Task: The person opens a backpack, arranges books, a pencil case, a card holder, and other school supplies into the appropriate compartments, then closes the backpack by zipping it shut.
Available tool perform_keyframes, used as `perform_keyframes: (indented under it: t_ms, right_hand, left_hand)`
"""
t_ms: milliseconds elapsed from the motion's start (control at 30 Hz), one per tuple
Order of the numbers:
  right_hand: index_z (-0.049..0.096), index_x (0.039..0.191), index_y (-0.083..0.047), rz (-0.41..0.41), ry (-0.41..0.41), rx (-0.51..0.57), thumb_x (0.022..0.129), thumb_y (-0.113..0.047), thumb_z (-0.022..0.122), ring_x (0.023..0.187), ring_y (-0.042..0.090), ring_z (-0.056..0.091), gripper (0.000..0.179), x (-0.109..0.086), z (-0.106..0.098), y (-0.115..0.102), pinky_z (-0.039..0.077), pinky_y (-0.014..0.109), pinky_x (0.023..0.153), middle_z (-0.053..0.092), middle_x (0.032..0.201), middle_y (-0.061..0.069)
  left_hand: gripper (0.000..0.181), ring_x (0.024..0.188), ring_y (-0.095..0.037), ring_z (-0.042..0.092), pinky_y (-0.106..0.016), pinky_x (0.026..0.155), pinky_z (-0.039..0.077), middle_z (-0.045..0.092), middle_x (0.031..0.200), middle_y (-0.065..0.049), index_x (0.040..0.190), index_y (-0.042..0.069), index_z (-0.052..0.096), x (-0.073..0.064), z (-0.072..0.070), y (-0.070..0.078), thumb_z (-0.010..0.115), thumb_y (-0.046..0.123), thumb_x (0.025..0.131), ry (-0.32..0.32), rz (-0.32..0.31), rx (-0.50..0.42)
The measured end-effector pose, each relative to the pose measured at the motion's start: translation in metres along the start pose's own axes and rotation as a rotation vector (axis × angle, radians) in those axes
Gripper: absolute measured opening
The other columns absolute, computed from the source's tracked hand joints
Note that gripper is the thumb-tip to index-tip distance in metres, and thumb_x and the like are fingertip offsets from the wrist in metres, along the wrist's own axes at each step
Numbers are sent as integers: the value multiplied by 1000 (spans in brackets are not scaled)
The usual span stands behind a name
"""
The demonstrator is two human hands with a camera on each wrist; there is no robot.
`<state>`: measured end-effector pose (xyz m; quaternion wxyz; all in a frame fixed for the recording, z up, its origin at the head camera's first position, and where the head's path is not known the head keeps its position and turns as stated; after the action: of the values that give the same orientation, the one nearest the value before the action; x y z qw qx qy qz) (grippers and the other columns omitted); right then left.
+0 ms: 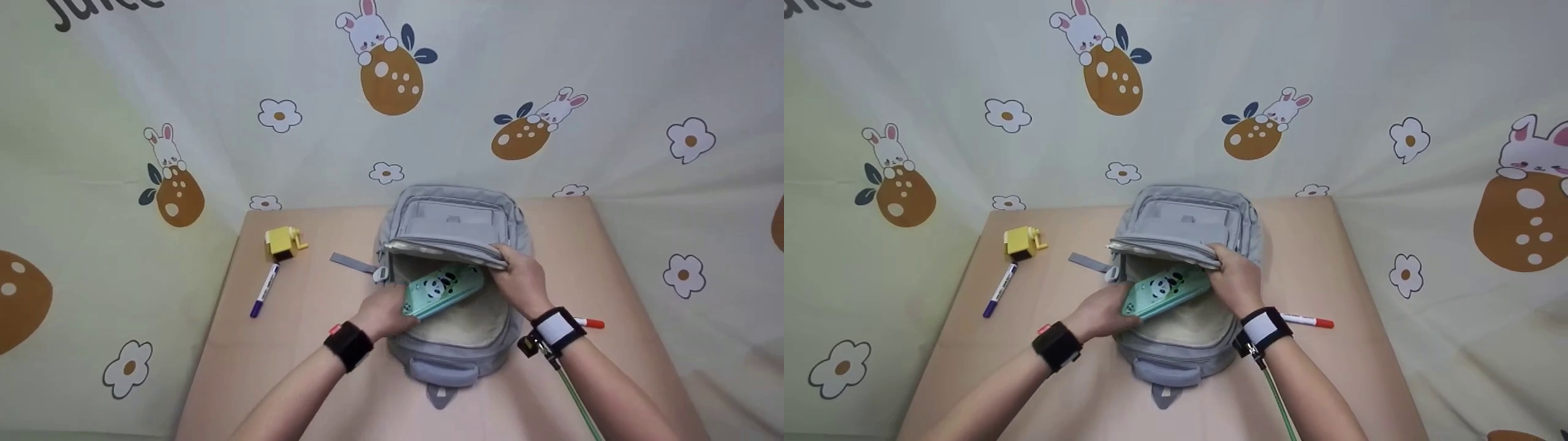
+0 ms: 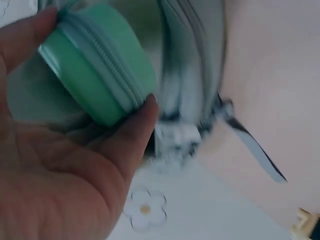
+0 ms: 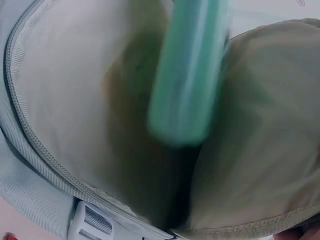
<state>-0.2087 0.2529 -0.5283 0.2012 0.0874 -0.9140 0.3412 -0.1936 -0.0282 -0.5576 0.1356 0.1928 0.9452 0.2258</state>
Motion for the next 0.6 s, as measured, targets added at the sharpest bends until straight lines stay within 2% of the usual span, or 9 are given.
perform_keyframes:
  t_ms: [100, 200, 300, 400, 500, 600]
  right_hand:
    - [75, 112, -11, 8, -15, 6, 92, -6, 70, 96, 34, 73, 22, 0, 1, 0, 56, 52, 81, 76, 109, 11]
    - [75, 112, -11, 22, -20, 10, 89, -3, 69, 95, 35, 73, 25, 0, 0, 0, 56, 53, 80, 76, 109, 12]
    - [75, 113, -12, 41, -31, 20, 89, -4, 70, 95, 35, 72, 26, 0, 0, 1, 56, 53, 81, 76, 110, 12]
    - [75, 114, -12, 53, -35, 21, 90, -6, 72, 96, 35, 72, 26, -1, 0, 3, 56, 52, 83, 75, 111, 11]
    - [76, 114, -12, 56, -34, 22, 90, -6, 72, 96, 35, 72, 25, -2, 0, 3, 55, 52, 83, 75, 111, 11]
    - [76, 115, -11, 49, -20, 17, 91, -8, 72, 97, 35, 72, 24, -2, 1, 3, 55, 53, 84, 75, 111, 11]
  left_hand:
    - [55, 89, -22, 61, -39, 80, 53, 65, 103, -8, 119, 2, 62, 17, 16, 16, 84, 36, 81, 31, 4, 30]
    - [47, 76, -18, 57, -36, 68, 51, 61, 89, -3, 106, 5, 63, 31, 28, 29, 84, 40, 82, 56, 27, 20]
    - [48, 68, -15, 52, -34, 60, 47, 56, 81, 1, 100, 8, 61, 43, 39, 39, 83, 47, 82, 92, 28, 8]
    - [62, 71, -15, 55, -33, 61, 49, 58, 89, -1, 112, 5, 60, 53, 51, 46, 81, 54, 81, 128, 9, -23]
    - [81, 82, -19, 62, -35, 71, 54, 62, 103, -6, 129, 1, 55, 58, 62, 53, 81, 60, 79, 159, -18, -50]
    - [94, 90, -25, 65, -38, 77, 55, 63, 111, -12, 135, -2, 50, 63, 73, 62, 80, 64, 77, 192, -47, -29]
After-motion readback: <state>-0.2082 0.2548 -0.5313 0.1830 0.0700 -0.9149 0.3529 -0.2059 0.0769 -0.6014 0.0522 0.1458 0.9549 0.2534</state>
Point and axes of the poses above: each hand's wrist, its own x-axis towards the middle knuckle, its own z-axis out of the palm, y = z × x, the point moved 2 cm from there along x, towards the middle knuckle
